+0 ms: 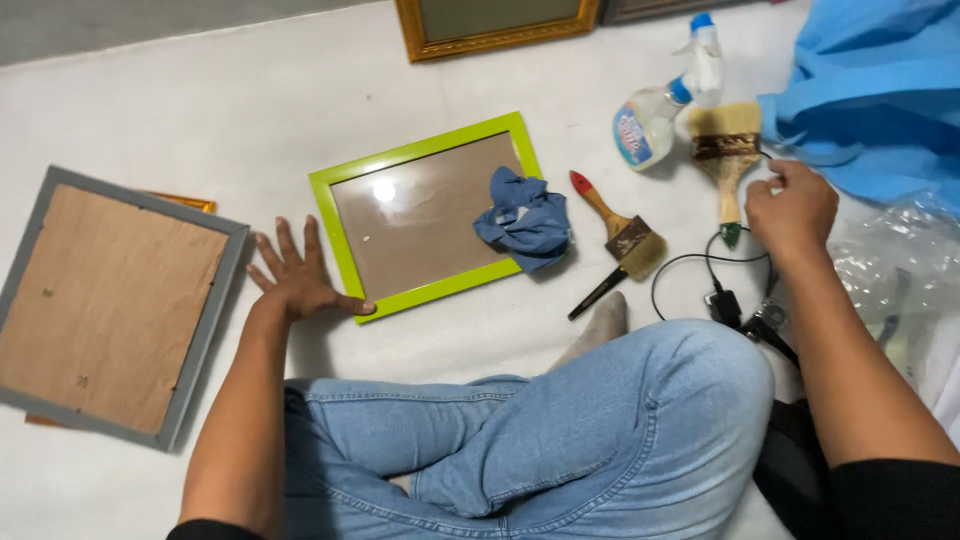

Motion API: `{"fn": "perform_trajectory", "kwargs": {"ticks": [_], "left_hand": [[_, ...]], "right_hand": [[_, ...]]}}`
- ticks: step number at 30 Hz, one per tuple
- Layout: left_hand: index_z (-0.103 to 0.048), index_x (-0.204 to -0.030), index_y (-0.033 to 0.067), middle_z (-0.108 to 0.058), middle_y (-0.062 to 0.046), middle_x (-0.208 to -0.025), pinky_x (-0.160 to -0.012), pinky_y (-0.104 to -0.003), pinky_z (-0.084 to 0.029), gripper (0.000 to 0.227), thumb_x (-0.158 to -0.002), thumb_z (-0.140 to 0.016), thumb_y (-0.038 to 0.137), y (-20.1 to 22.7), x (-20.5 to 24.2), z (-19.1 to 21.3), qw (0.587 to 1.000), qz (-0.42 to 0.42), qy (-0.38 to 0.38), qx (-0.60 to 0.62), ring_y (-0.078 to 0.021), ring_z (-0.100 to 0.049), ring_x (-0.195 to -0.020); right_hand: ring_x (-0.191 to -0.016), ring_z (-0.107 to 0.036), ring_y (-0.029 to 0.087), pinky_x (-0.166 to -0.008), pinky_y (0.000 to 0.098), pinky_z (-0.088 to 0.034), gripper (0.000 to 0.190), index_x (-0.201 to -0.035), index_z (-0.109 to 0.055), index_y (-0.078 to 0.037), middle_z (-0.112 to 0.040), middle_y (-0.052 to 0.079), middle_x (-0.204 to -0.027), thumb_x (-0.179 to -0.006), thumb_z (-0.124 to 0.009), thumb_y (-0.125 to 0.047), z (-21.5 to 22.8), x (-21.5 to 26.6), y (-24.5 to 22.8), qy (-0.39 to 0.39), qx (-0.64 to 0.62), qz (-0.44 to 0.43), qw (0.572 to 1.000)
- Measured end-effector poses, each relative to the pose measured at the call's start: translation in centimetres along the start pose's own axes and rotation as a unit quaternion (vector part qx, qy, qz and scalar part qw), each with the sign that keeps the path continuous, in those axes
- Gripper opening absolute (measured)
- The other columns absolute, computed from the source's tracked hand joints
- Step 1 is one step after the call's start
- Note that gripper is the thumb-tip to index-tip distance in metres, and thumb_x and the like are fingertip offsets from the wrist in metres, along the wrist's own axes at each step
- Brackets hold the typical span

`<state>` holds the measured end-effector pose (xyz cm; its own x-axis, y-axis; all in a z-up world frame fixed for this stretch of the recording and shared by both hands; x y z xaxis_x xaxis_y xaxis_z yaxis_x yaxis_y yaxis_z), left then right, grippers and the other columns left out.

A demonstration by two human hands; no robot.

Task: Cleaning the glass of a picture frame using a spray bottle and a cloth

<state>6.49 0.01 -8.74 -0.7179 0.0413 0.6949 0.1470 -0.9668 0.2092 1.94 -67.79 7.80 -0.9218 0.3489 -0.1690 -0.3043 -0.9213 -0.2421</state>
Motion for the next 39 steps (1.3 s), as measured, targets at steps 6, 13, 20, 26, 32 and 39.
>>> {"fn": "perform_trajectory", "kwargs": {"ticks": [6,13,20,26,32,39], "left_hand": [[0.020,-0.164,0.0307,0.031,-0.011,-0.167,-0.113,-0.069,0.022,0.174,-0.041,-0.096,0.073,0.5,1.3,0.8,0.999,0.022,0.015,0.024,-0.0423,0.036,-0.147],[0.020,-0.163,0.0324,0.033,-0.010,-0.167,-0.114,-0.068,0.020,0.172,-0.042,-0.094,0.076,0.8,2.7,1.6,0.998,0.005,0.012,0.054,-0.0415,0.037,-0.147],[0.020,-0.163,0.0310,0.035,-0.010,-0.166,-0.115,-0.069,0.018,0.171,-0.045,-0.095,0.074,1.2,2.7,1.8,0.998,-0.006,0.000,0.057,-0.0412,0.038,-0.147],[0.006,-0.165,0.0300,0.024,-0.013,-0.168,-0.118,-0.067,0.002,0.151,-0.055,-0.094,0.056,2.0,1.6,2.8,0.995,0.010,0.018,0.099,-0.0436,0.024,-0.151],[-0.045,-0.153,0.0150,-0.066,-0.016,-0.128,-0.099,-0.058,-0.051,0.071,-0.091,-0.069,0.041,0.7,-0.3,5.3,0.959,-0.038,0.173,0.219,-0.0396,-0.062,-0.124],[-0.059,-0.133,-0.0041,-0.071,-0.029,-0.111,-0.087,-0.060,-0.057,0.056,-0.080,-0.071,0.008,1.6,-3.4,4.7,0.956,-0.057,0.132,0.256,-0.0485,-0.069,-0.108]], "right_hand": [[-0.136,-0.044,0.058,-0.110,0.0646,-0.041,0.084,-0.155,-0.045,-0.010,-0.043,0.036,-0.149,-0.084,-0.076,-0.043,-2.4,5.5,-27.9,-0.357,-0.140,0.217,0.897],[-0.118,-0.058,0.057,-0.093,0.0650,-0.056,0.087,-0.156,-0.033,-0.002,-0.049,0.030,-0.128,-0.082,-0.075,-0.019,-15.6,10.2,-29.6,-0.334,0.044,0.230,0.913],[-0.098,-0.066,0.055,-0.078,0.0591,-0.060,0.083,-0.147,-0.044,0.001,-0.050,0.030,-0.117,-0.079,-0.082,-0.026,-16.3,17.6,-42.2,-0.256,-0.079,0.313,0.911],[-0.111,-0.059,0.050,-0.081,0.0574,-0.058,0.070,-0.135,-0.052,-0.012,-0.047,0.024,-0.133,-0.077,-0.082,-0.036,-16.5,16.8,-43.9,-0.260,-0.001,0.334,0.906],[-0.114,-0.057,0.041,-0.087,0.0517,-0.054,0.067,-0.137,-0.052,-0.022,-0.052,0.011,-0.138,-0.075,-0.076,-0.033,-14.3,19.3,-42.2,-0.292,0.066,0.416,0.858],[-0.111,-0.059,0.042,-0.093,0.0491,-0.051,0.085,-0.146,-0.053,-0.021,-0.056,0.018,-0.127,-0.068,-0.086,-0.032,-16.6,16.3,-43.7,-0.245,-0.034,0.461,0.852]]}}
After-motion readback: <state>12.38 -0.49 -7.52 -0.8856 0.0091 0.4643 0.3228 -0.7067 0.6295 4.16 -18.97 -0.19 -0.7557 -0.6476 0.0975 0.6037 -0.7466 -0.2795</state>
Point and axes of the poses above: each hand's wrist, its own x-axis away from the middle knuckle, its own z-axis out of the back of the hand, y = z × x, the point moved 8 cm from there along -x, towards the middle knuckle
